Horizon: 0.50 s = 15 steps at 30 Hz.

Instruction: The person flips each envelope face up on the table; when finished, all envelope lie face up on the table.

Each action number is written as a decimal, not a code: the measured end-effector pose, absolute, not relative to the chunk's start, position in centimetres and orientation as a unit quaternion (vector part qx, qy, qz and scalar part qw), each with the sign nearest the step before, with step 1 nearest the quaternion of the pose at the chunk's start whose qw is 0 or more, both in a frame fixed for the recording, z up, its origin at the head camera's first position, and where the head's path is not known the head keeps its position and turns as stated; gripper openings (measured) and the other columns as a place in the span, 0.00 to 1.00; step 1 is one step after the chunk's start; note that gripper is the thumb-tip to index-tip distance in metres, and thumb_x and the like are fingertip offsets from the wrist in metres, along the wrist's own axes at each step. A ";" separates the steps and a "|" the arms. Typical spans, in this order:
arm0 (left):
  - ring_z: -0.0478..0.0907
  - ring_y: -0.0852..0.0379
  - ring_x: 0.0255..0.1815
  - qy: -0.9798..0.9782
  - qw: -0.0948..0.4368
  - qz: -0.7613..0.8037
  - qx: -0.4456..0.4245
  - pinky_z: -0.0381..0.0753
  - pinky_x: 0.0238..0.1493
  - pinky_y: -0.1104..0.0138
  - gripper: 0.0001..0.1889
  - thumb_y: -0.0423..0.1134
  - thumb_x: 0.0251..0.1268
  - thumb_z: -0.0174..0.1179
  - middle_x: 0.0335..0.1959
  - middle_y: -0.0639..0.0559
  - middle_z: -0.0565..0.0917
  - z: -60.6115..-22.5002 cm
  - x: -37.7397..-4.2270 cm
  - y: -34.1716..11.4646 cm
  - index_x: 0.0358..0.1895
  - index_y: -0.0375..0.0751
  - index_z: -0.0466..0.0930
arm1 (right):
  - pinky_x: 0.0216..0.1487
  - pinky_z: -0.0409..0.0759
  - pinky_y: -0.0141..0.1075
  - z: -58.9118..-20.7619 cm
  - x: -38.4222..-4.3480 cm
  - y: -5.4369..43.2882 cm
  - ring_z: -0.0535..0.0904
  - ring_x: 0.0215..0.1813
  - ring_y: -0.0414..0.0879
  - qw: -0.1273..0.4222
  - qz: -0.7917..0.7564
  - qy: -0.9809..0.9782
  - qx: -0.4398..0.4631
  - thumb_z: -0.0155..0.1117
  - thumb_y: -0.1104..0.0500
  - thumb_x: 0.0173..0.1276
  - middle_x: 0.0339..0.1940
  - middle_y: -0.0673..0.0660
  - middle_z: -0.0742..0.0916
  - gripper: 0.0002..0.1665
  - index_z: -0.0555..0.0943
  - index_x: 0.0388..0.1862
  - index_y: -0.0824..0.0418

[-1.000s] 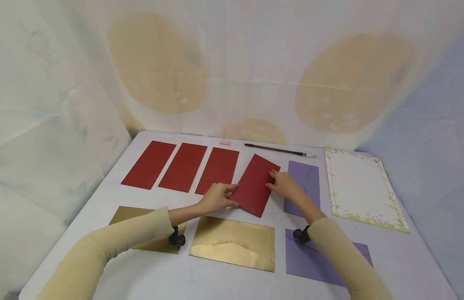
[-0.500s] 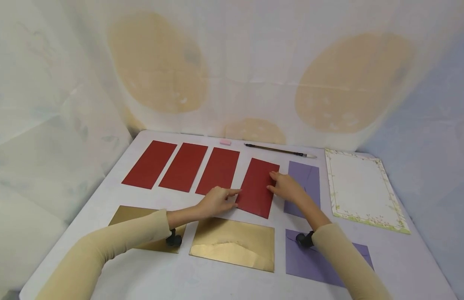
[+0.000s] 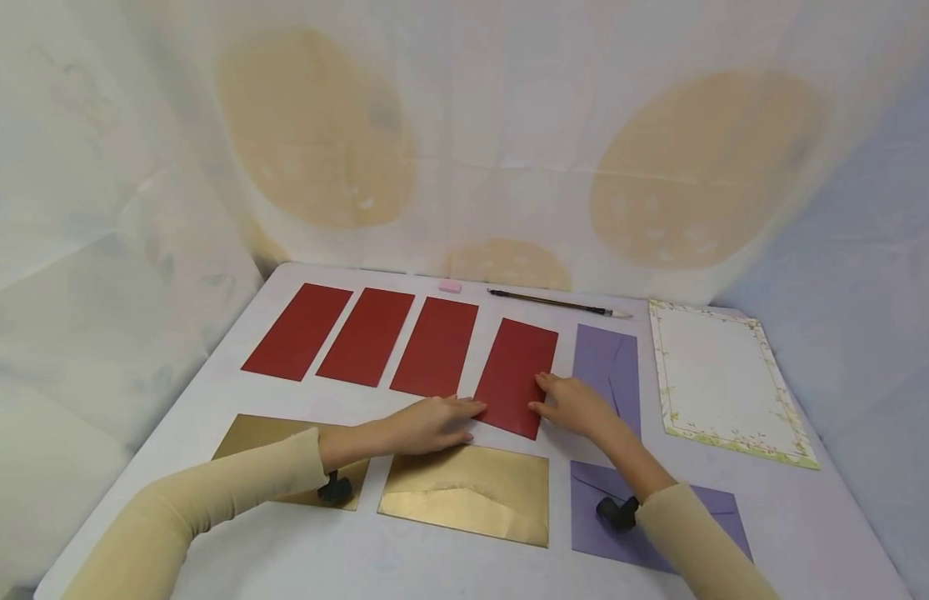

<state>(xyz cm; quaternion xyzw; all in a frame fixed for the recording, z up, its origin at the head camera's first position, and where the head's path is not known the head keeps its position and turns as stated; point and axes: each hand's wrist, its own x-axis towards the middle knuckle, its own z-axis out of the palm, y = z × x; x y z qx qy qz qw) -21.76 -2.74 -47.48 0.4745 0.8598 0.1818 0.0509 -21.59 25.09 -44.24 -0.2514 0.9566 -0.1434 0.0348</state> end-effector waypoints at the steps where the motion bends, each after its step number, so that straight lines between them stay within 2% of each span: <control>1: 0.68 0.57 0.67 0.859 0.050 0.179 0.478 0.65 0.66 0.65 0.27 0.46 0.70 0.57 0.65 0.48 0.73 -47.5 -21.7 -2.7 0.68 0.37 0.69 | 0.56 0.75 0.54 -44.3 -21.6 25.0 0.74 0.60 0.66 0.035 -0.143 0.956 -0.253 0.65 0.56 0.67 0.59 0.75 0.77 0.32 0.72 0.60 0.80; 9: 0.72 0.59 0.63 0.856 0.051 0.155 0.491 0.69 0.64 0.64 0.26 0.44 0.70 0.58 0.64 0.47 0.75 -46.9 -22.3 -1.7 0.67 0.35 0.70 | 0.58 0.73 0.55 -44.6 -22.7 24.7 0.71 0.63 0.67 0.047 -0.143 0.961 -0.232 0.63 0.56 0.68 0.62 0.75 0.74 0.33 0.70 0.62 0.80; 15: 0.70 0.59 0.65 0.862 0.070 0.143 0.481 0.67 0.65 0.65 0.27 0.45 0.70 0.58 0.64 0.48 0.74 -46.5 -22.3 -1.2 0.68 0.36 0.69 | 0.57 0.74 0.55 -44.6 -23.1 24.8 0.71 0.62 0.68 0.049 -0.131 0.963 -0.229 0.63 0.56 0.69 0.62 0.75 0.74 0.33 0.70 0.62 0.80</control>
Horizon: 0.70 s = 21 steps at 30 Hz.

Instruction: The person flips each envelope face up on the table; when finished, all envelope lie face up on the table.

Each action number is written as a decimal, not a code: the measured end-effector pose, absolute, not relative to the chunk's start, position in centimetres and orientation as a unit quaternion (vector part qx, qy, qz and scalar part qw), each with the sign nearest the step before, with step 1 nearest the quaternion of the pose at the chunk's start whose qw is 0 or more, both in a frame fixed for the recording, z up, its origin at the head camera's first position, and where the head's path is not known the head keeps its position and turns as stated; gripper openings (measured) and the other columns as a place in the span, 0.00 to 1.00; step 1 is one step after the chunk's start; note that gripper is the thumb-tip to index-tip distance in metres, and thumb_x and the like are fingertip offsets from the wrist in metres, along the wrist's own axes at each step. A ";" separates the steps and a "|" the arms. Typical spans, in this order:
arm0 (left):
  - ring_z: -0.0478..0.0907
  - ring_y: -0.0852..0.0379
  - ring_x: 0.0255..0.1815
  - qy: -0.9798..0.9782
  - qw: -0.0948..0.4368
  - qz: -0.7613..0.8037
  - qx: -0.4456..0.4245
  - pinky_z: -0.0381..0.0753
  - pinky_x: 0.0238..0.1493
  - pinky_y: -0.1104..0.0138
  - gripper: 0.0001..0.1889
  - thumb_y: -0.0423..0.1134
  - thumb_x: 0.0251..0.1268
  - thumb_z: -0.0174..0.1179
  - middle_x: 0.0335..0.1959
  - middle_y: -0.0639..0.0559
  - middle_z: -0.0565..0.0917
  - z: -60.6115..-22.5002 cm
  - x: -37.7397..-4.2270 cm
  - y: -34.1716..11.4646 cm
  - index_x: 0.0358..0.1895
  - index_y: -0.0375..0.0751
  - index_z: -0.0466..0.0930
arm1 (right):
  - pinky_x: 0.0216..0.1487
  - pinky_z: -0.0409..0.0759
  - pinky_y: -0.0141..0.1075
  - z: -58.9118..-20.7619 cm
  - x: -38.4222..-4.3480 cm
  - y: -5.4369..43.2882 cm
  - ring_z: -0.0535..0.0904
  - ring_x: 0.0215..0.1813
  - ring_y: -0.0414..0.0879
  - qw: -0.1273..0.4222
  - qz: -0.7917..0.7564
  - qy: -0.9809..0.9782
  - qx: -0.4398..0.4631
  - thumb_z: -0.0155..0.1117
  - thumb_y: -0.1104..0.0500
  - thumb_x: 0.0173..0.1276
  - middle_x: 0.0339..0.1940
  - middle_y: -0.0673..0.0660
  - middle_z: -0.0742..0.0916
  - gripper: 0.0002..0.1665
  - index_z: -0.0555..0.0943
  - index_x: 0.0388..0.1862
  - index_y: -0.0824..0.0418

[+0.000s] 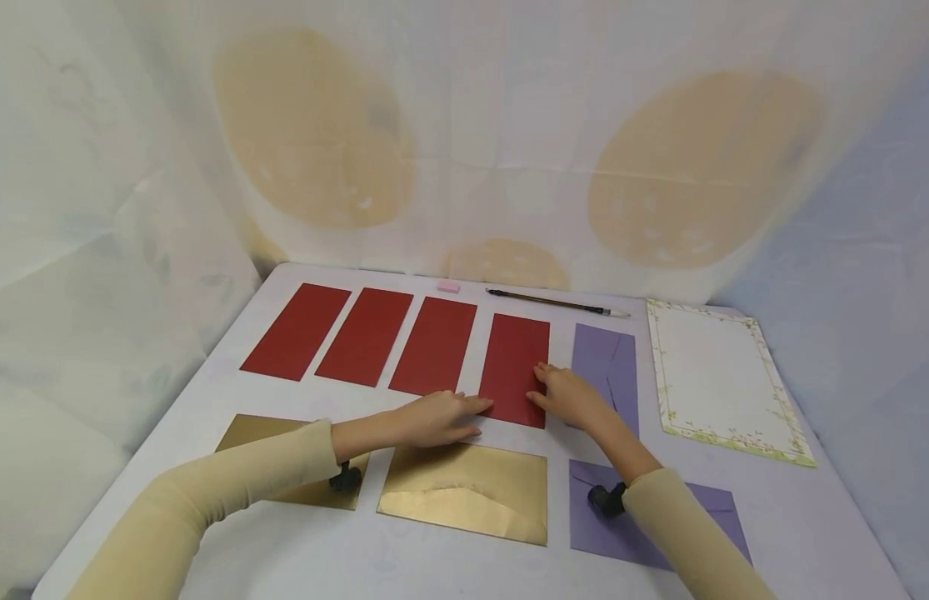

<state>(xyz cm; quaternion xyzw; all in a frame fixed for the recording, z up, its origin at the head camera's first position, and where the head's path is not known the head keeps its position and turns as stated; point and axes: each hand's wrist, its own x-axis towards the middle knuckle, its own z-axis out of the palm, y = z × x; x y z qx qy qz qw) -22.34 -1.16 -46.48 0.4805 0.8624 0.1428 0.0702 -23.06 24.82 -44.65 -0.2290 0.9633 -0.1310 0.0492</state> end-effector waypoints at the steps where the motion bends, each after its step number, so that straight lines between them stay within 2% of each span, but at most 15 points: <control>1: 0.70 0.59 0.65 0.863 0.072 0.143 0.479 0.67 0.65 0.64 0.27 0.45 0.70 0.58 0.65 0.48 0.74 -46.5 -22.3 -1.1 0.68 0.36 0.69 | 0.57 0.73 0.55 -44.7 -23.1 24.8 0.71 0.62 0.68 0.048 -0.131 0.963 -0.229 0.63 0.56 0.69 0.62 0.75 0.74 0.33 0.70 0.61 0.80; 7: 0.71 0.57 0.64 0.853 0.064 0.159 0.493 0.69 0.63 0.65 0.27 0.45 0.69 0.59 0.65 0.50 0.74 -46.5 -22.3 -2.4 0.68 0.39 0.69 | 0.59 0.72 0.56 -44.5 -23.0 25.1 0.70 0.64 0.68 0.046 -0.163 0.958 -0.231 0.63 0.57 0.69 0.63 0.75 0.73 0.33 0.69 0.62 0.80; 15: 0.67 0.51 0.68 0.857 0.072 0.175 0.479 0.66 0.66 0.60 0.30 0.48 0.66 0.62 0.66 0.49 0.72 -46.0 -22.6 -7.6 0.69 0.41 0.68 | 0.61 0.69 0.57 -42.9 -24.6 25.2 0.69 0.65 0.66 0.039 -0.243 0.941 -0.231 0.61 0.57 0.70 0.64 0.73 0.74 0.33 0.68 0.66 0.76; 21: 0.65 0.52 0.69 0.878 0.068 0.176 0.439 0.67 0.65 0.60 0.34 0.50 0.64 0.63 0.67 0.50 0.71 -46.4 -23.3 -11.5 0.70 0.40 0.67 | 0.53 0.76 0.54 -42.0 -26.4 23.5 0.78 0.53 0.61 0.040 -0.255 0.935 -0.243 0.60 0.54 0.71 0.61 0.70 0.78 0.32 0.68 0.67 0.72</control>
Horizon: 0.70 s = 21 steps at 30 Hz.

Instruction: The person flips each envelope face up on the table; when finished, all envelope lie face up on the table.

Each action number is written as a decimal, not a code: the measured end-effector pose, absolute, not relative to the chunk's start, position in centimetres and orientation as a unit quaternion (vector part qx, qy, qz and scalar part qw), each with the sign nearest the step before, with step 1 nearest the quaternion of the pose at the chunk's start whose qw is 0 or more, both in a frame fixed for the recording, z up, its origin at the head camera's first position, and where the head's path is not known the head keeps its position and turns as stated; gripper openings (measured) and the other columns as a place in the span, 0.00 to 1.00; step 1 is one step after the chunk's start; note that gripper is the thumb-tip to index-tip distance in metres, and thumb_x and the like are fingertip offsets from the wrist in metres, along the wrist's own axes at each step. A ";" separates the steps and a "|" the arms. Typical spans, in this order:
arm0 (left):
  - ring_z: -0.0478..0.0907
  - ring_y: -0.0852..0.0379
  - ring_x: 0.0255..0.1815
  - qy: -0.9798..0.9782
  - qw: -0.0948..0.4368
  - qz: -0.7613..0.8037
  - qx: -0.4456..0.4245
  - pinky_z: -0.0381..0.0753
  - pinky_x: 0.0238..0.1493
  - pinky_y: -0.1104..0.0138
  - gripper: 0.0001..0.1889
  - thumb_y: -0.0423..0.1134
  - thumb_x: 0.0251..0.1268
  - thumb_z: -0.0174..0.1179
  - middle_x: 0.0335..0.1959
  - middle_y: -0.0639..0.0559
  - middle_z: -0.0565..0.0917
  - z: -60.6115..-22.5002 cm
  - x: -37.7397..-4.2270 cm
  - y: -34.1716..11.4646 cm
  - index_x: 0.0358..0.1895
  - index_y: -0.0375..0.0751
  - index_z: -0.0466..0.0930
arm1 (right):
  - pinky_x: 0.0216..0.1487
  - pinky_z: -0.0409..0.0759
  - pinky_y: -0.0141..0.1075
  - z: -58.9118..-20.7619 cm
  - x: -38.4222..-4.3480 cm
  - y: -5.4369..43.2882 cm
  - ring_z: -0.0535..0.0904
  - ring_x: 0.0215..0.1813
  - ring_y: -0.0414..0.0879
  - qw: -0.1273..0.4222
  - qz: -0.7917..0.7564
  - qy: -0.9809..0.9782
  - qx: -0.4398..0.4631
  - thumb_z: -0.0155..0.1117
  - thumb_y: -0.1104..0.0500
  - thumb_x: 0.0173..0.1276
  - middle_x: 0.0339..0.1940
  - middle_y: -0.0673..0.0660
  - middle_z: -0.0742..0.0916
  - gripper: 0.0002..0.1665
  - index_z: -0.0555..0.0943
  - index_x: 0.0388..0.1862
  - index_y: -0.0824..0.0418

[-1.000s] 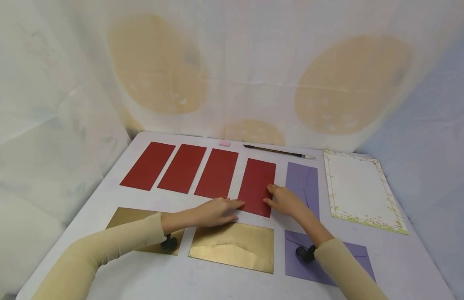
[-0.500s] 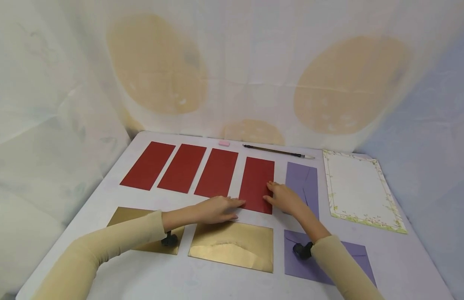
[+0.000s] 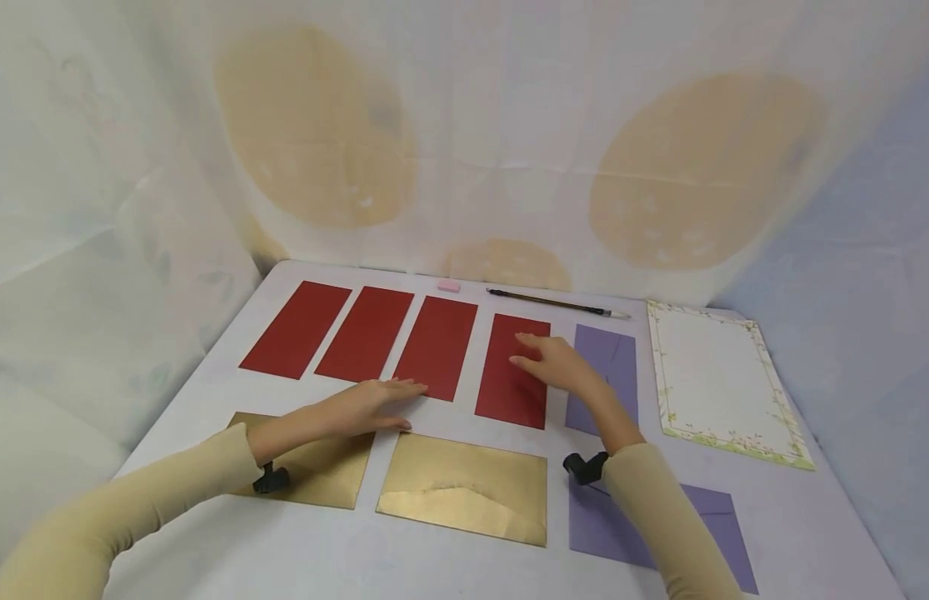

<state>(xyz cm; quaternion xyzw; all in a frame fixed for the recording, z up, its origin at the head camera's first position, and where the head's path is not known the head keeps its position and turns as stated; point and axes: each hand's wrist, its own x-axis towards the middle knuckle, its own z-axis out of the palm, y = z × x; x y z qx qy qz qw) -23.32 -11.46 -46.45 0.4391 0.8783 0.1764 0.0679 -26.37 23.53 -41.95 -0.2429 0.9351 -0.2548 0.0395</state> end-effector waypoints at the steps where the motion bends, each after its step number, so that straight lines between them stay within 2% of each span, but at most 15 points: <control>1: 0.66 0.51 0.69 0.881 0.061 0.174 0.435 0.68 0.65 0.60 0.34 0.50 0.64 0.64 0.67 0.49 0.71 -46.5 -23.4 -12.0 0.70 0.40 0.67 | 0.52 0.77 0.53 -41.8 -26.7 23.0 0.79 0.51 0.60 0.044 -0.258 0.934 -0.243 0.59 0.54 0.71 0.60 0.70 0.78 0.32 0.68 0.68 0.71; 5: 0.68 0.49 0.67 0.889 0.039 0.172 0.423 0.70 0.63 0.58 0.33 0.47 0.63 0.65 0.66 0.46 0.73 -46.4 -24.0 -13.2 0.68 0.36 0.68 | 0.55 0.75 0.53 -41.5 -28.3 20.9 0.79 0.53 0.58 0.053 -0.253 0.932 -0.254 0.59 0.53 0.72 0.59 0.69 0.79 0.32 0.69 0.67 0.72; 9: 0.67 0.47 0.68 0.900 0.026 0.154 0.408 0.70 0.62 0.55 0.34 0.49 0.63 0.65 0.66 0.45 0.72 -46.2 -24.8 -13.0 0.68 0.36 0.68 | 0.55 0.75 0.50 -41.7 -30.3 18.8 0.80 0.46 0.57 0.076 -0.224 0.936 -0.261 0.58 0.52 0.72 0.47 0.67 0.84 0.32 0.69 0.67 0.72; 10: 0.67 0.47 0.68 0.902 0.023 0.146 0.405 0.71 0.62 0.55 0.34 0.50 0.63 0.65 0.66 0.45 0.72 -46.1 -25.0 -12.9 0.69 0.37 0.68 | 0.52 0.75 0.50 -41.7 -30.9 18.3 0.78 0.42 0.58 0.090 -0.223 0.936 -0.258 0.57 0.52 0.72 0.42 0.69 0.84 0.32 0.69 0.67 0.71; 11: 0.67 0.46 0.68 0.905 0.021 0.140 0.401 0.71 0.61 0.55 0.34 0.50 0.63 0.65 0.66 0.45 0.72 -46.1 -25.3 -12.8 0.69 0.37 0.68 | 0.52 0.75 0.50 -41.7 -31.4 17.8 0.77 0.42 0.58 0.103 -0.220 0.937 -0.252 0.57 0.51 0.72 0.42 0.69 0.84 0.33 0.68 0.68 0.71; 12: 0.67 0.45 0.67 0.907 0.019 0.137 0.398 0.72 0.60 0.54 0.35 0.50 0.62 0.65 0.66 0.44 0.72 -46.0 -25.4 -12.7 0.68 0.36 0.68 | 0.53 0.74 0.50 -41.8 -32.0 17.3 0.77 0.45 0.59 0.117 -0.216 0.937 -0.247 0.56 0.50 0.73 0.44 0.69 0.83 0.33 0.67 0.69 0.70; 14: 0.68 0.45 0.67 0.912 0.019 0.123 0.391 0.73 0.59 0.54 0.35 0.52 0.62 0.65 0.66 0.43 0.72 -46.0 -25.8 -12.5 0.68 0.37 0.68 | 0.60 0.71 0.52 -41.9 -33.2 16.3 0.75 0.56 0.61 0.137 -0.209 0.938 -0.240 0.55 0.48 0.73 0.55 0.71 0.80 0.35 0.66 0.70 0.69; 17: 0.67 0.44 0.67 0.916 0.022 0.115 0.384 0.74 0.59 0.55 0.37 0.53 0.61 0.65 0.67 0.41 0.71 -46.1 -26.1 -12.3 0.68 0.35 0.68 | 0.67 0.65 0.53 -42.1 -34.7 15.3 0.65 0.69 0.60 0.154 -0.200 0.942 -0.224 0.54 0.45 0.73 0.67 0.68 0.72 0.37 0.64 0.72 0.67; 21: 0.68 0.43 0.67 0.922 0.023 0.109 0.371 0.73 0.59 0.54 0.38 0.56 0.61 0.64 0.67 0.41 0.70 -46.2 -26.3 -12.1 0.69 0.35 0.67 | 0.69 0.62 0.52 -42.5 -36.0 14.5 0.62 0.71 0.59 0.162 -0.192 0.946 -0.207 0.53 0.44 0.74 0.70 0.67 0.69 0.39 0.61 0.73 0.67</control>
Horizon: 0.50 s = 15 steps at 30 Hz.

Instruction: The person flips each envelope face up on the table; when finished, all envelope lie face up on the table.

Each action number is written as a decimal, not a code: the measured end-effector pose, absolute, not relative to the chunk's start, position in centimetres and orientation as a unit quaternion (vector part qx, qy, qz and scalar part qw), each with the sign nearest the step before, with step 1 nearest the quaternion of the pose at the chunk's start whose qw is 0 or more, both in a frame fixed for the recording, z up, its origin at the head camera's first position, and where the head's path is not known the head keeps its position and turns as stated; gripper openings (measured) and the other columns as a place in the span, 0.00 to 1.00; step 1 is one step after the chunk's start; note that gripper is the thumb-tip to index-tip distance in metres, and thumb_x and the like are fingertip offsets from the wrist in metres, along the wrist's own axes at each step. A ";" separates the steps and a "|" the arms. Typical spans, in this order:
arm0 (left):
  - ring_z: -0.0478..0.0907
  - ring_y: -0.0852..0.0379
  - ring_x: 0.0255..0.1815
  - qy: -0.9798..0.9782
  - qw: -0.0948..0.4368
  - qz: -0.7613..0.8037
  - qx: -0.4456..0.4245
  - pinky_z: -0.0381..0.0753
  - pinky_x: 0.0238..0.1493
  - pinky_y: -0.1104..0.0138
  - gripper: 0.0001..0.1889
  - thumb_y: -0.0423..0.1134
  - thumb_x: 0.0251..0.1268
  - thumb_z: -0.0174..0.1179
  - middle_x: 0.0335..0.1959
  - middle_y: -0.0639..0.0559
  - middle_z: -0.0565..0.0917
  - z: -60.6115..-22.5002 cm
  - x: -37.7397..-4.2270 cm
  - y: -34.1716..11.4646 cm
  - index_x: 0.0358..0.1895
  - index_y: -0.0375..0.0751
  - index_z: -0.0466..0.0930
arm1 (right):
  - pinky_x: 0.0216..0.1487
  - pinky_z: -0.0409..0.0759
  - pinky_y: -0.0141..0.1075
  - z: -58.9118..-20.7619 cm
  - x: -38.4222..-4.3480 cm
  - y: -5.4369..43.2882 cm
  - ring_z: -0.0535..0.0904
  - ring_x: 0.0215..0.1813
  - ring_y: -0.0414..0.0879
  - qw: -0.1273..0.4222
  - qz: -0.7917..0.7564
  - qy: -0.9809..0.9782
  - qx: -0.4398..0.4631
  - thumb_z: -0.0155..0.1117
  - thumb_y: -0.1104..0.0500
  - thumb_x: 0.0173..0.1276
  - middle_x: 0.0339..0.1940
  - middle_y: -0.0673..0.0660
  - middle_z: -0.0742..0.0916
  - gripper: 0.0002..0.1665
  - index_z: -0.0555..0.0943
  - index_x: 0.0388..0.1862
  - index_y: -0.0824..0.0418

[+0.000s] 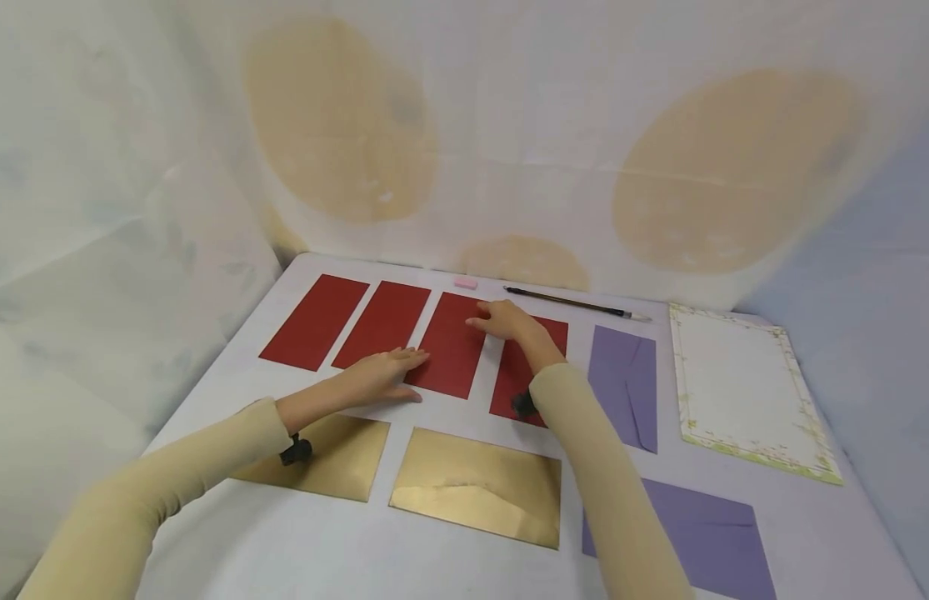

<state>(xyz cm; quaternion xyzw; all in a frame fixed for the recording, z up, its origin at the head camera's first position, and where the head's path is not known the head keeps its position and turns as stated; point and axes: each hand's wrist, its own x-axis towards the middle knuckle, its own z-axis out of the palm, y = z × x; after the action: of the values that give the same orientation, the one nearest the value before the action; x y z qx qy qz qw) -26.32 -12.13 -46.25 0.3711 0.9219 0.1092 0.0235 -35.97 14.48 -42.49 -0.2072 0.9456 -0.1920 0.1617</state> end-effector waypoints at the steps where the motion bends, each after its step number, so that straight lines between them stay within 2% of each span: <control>1: 0.68 0.42 0.66 0.923 0.023 0.106 0.368 0.74 0.59 0.55 0.38 0.56 0.61 0.63 0.67 0.41 0.71 -46.3 -26.3 -12.0 0.69 0.36 0.67 | 0.69 0.61 0.51 -42.6 -36.1 14.4 0.61 0.72 0.59 0.163 -0.188 0.947 -0.203 0.52 0.43 0.74 0.71 0.66 0.68 0.40 0.60 0.74 0.66; 5: 0.72 0.44 0.63 0.925 0.018 0.099 0.366 0.76 0.57 0.56 0.37 0.57 0.61 0.63 0.64 0.40 0.74 -46.4 -26.2 -11.8 0.67 0.35 0.69 | 0.71 0.58 0.51 -43.2 -36.3 14.2 0.58 0.73 0.59 0.174 -0.173 0.949 -0.199 0.52 0.44 0.74 0.73 0.66 0.65 0.41 0.57 0.75 0.68; 10: 0.78 0.49 0.57 0.918 -0.012 0.085 0.386 0.80 0.50 0.60 0.32 0.52 0.62 0.64 0.58 0.40 0.79 -46.3 -26.0 -11.5 0.63 0.32 0.74 | 0.72 0.56 0.51 -43.9 -36.0 13.9 0.55 0.74 0.61 0.187 -0.149 0.949 -0.206 0.53 0.44 0.74 0.75 0.65 0.60 0.41 0.56 0.74 0.69; 15: 0.83 0.51 0.47 0.903 -0.056 -0.023 0.425 0.83 0.41 0.64 0.26 0.50 0.67 0.61 0.52 0.43 0.83 -45.9 -25.8 -10.9 0.59 0.33 0.78 | 0.71 0.57 0.51 -43.9 -35.6 13.7 0.55 0.74 0.62 0.182 -0.138 0.951 -0.211 0.53 0.47 0.75 0.76 0.66 0.59 0.39 0.57 0.74 0.68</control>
<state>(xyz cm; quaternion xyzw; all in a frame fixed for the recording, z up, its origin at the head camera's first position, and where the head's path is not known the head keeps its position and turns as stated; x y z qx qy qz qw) -25.77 -10.94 -45.94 0.4255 0.9029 -0.0232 -0.0558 -35.56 13.67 -43.89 -0.2110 0.9505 -0.1375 0.1818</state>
